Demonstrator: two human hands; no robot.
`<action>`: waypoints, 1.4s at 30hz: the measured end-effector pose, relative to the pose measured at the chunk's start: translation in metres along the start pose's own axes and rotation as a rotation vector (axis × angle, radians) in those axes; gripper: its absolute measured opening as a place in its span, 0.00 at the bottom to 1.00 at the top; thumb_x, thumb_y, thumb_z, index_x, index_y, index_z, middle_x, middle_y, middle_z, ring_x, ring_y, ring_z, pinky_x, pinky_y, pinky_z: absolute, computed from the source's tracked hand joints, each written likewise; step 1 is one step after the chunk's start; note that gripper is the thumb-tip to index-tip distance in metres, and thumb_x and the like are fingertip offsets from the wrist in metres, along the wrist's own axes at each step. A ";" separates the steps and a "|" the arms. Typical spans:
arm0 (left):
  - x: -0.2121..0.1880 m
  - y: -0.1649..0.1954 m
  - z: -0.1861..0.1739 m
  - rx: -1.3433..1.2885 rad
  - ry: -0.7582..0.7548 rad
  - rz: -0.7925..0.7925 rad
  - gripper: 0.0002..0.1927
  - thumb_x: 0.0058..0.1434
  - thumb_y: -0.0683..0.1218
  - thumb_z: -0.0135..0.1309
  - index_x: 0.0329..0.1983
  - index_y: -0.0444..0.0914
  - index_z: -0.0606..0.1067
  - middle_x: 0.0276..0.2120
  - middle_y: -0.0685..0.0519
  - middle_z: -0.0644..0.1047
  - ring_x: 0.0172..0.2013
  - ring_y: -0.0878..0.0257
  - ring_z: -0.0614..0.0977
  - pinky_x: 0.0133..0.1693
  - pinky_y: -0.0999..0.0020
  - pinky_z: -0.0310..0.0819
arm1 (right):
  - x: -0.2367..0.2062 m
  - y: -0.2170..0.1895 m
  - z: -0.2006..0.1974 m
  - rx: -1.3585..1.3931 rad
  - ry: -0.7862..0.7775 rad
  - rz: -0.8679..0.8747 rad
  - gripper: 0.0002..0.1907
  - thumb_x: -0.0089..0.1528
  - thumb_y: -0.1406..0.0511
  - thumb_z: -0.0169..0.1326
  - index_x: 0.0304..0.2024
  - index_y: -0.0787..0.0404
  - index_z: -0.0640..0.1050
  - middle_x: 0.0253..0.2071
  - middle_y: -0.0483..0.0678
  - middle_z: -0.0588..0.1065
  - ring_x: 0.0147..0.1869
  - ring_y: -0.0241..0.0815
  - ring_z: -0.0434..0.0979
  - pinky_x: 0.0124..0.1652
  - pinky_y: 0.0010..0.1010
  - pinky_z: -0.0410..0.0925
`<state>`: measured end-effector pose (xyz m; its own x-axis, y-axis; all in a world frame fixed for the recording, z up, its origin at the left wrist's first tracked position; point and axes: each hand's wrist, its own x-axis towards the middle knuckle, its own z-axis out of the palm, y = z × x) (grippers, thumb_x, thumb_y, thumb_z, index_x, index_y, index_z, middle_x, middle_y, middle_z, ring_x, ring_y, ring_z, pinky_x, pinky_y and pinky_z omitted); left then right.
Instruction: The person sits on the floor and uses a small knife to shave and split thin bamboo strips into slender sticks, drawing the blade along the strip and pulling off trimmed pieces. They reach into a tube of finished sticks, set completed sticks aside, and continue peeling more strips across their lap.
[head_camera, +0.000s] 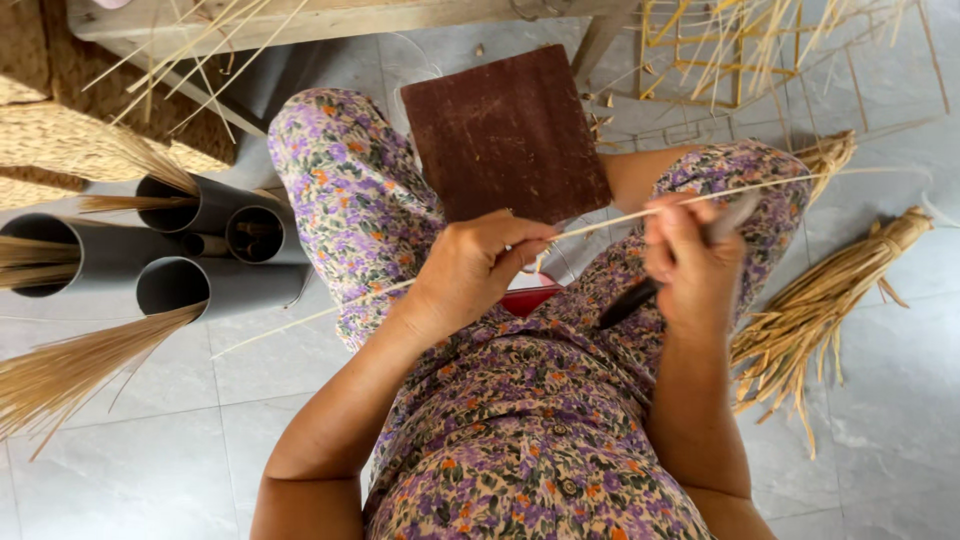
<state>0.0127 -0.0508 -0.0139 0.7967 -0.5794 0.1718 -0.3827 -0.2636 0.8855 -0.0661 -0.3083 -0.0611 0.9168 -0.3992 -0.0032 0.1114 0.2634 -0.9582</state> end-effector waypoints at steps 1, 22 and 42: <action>0.000 0.000 -0.004 -0.031 0.016 0.033 0.07 0.64 0.40 0.60 0.45 0.37 0.82 0.34 0.48 0.82 0.31 0.61 0.84 0.35 0.69 0.77 | 0.004 -0.006 -0.004 -0.006 0.034 -0.018 0.05 0.72 0.68 0.54 0.46 0.64 0.77 0.30 0.44 0.70 0.21 0.28 0.56 0.21 0.23 0.49; 0.017 -0.006 -0.026 0.065 -0.002 0.000 0.07 0.62 0.40 0.61 0.44 0.37 0.82 0.32 0.50 0.80 0.29 0.62 0.81 0.32 0.67 0.74 | 0.037 -0.026 -0.026 0.016 0.096 0.002 0.10 0.71 0.63 0.56 0.41 0.64 0.76 0.29 0.45 0.69 0.20 0.30 0.56 0.21 0.23 0.51; -0.062 0.005 -0.042 -0.083 0.396 -0.056 0.09 0.64 0.33 0.67 0.44 0.36 0.82 0.40 0.57 0.76 0.37 0.72 0.76 0.38 0.78 0.71 | -0.004 -0.009 -0.100 0.203 0.128 0.059 0.09 0.73 0.61 0.53 0.50 0.59 0.79 0.30 0.42 0.70 0.20 0.28 0.55 0.21 0.23 0.51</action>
<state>-0.0189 0.0166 -0.0021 0.9400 -0.2201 0.2607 -0.3072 -0.2137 0.9273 -0.1090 -0.3965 -0.0811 0.8696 -0.4823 -0.1057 0.1456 0.4551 -0.8785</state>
